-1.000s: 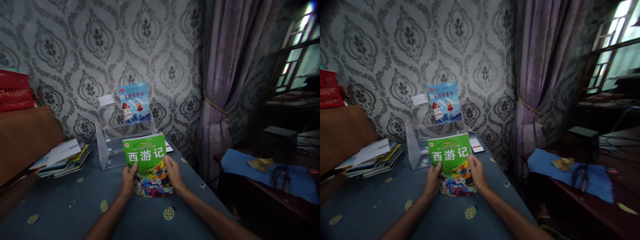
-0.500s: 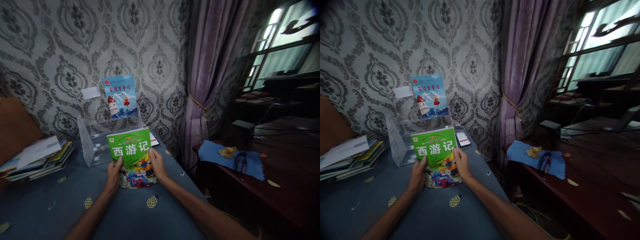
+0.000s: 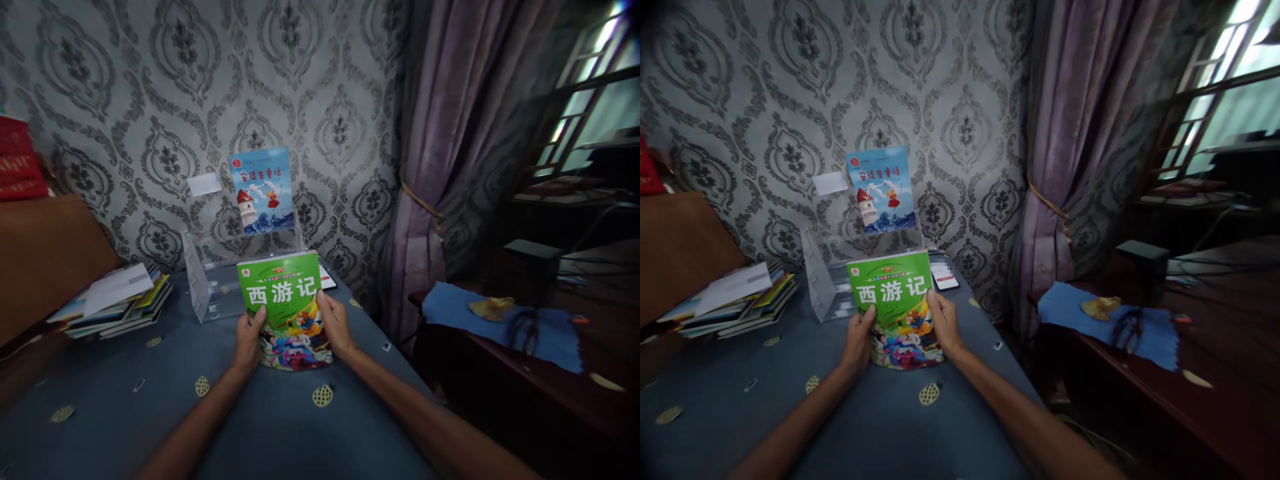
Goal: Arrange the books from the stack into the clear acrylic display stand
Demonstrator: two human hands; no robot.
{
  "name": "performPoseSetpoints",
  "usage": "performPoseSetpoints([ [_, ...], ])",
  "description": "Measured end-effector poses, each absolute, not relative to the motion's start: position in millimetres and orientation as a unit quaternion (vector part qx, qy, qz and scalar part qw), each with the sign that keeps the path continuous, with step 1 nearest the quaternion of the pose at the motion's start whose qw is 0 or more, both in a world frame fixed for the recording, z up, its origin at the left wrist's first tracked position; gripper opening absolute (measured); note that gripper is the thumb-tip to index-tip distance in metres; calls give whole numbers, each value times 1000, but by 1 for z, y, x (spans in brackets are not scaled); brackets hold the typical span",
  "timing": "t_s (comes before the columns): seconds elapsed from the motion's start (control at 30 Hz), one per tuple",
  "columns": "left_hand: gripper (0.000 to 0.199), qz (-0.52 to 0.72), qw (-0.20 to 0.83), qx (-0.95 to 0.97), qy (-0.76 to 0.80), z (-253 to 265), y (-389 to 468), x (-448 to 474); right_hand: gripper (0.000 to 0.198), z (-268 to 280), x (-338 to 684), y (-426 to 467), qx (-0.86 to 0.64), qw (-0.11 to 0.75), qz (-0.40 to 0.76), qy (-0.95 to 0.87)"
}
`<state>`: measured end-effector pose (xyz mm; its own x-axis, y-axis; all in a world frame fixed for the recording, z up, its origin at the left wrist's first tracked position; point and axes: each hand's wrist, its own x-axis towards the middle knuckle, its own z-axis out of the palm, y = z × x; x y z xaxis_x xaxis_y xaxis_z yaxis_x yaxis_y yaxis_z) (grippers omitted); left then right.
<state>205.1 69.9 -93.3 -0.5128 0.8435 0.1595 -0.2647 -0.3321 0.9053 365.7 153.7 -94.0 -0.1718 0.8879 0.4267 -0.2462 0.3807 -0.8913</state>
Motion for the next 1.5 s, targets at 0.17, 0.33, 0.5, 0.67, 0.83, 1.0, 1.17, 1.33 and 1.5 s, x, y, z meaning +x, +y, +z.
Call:
performPoseSetpoints([
  [0.17, 61, 758, 371, 318, 433, -90, 70, 207, 62, -95, 363, 154, -277, 580, 495, -585],
  [0.33, 62, 764, 369, 333, 412, -85, 66, 211, 63, -93, 361, 153, -278, 579, 498, -582],
  [0.5, 58, 761, 355, 355, 411, -93, 67, 207, 65, -93, 361, 154, -284, 588, 494, -574],
  [0.67, 55, 735, 334, 384, 448, -98, 69, 201, 64, -91, 361, 152, -277, 588, 503, -569],
  [0.83, 55, 738, 331, 375, 454, -95, 68, 202, 64, -90, 362, 152, -280, 591, 495, -572],
  [1.0, 46, 731, 324, 382, 463, -97, 69, 201, 63, -91, 363, 155, -285, 587, 496, -572],
  [1.17, 45, 727, 328, 377, 470, -98, 70, 201, 64, -90, 364, 156, -278, 588, 503, -569],
  [1.33, 49, 723, 344, 353, 484, -97, 71, 202, 63, -91, 365, 158, -274, 590, 504, -568],
  [1.5, 53, 726, 334, 355, 485, -96, 73, 199, 59, -91, 368, 159, -262, 566, 513, -589],
])
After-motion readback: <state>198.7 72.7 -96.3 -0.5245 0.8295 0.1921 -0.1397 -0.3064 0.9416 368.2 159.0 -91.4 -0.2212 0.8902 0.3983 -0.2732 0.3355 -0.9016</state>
